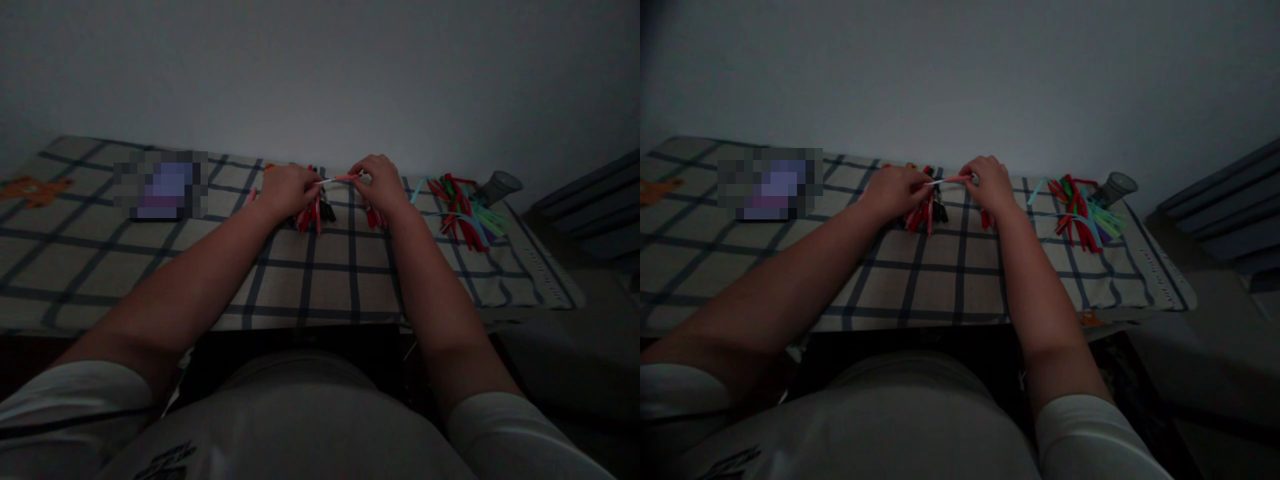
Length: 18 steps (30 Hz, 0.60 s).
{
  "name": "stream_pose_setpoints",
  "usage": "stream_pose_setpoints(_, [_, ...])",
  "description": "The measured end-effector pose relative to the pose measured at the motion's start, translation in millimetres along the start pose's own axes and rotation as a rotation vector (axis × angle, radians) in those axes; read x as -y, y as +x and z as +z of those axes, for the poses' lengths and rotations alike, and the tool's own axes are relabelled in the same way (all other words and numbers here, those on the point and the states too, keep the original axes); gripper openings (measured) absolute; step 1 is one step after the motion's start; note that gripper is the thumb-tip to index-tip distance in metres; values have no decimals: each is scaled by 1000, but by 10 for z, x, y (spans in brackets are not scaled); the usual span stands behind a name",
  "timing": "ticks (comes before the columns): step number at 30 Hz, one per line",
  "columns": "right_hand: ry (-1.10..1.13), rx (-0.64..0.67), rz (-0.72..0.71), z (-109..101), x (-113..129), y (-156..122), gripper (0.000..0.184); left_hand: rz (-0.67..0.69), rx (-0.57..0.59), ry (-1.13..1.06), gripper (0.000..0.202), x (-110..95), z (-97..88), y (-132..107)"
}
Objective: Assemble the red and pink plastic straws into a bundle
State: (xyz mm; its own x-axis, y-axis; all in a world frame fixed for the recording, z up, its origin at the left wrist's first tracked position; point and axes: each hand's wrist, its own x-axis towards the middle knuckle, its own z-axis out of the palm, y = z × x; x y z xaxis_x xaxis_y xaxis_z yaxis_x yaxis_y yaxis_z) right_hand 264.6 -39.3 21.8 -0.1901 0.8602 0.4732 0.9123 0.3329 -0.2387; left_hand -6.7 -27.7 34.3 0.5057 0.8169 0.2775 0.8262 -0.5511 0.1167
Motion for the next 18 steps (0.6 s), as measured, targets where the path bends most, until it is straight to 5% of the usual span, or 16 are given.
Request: stream_pose_setpoints(18, [17, 59, -60, 58, 183, 18, 19, 18, 47, 69, 49, -2, 9, 41])
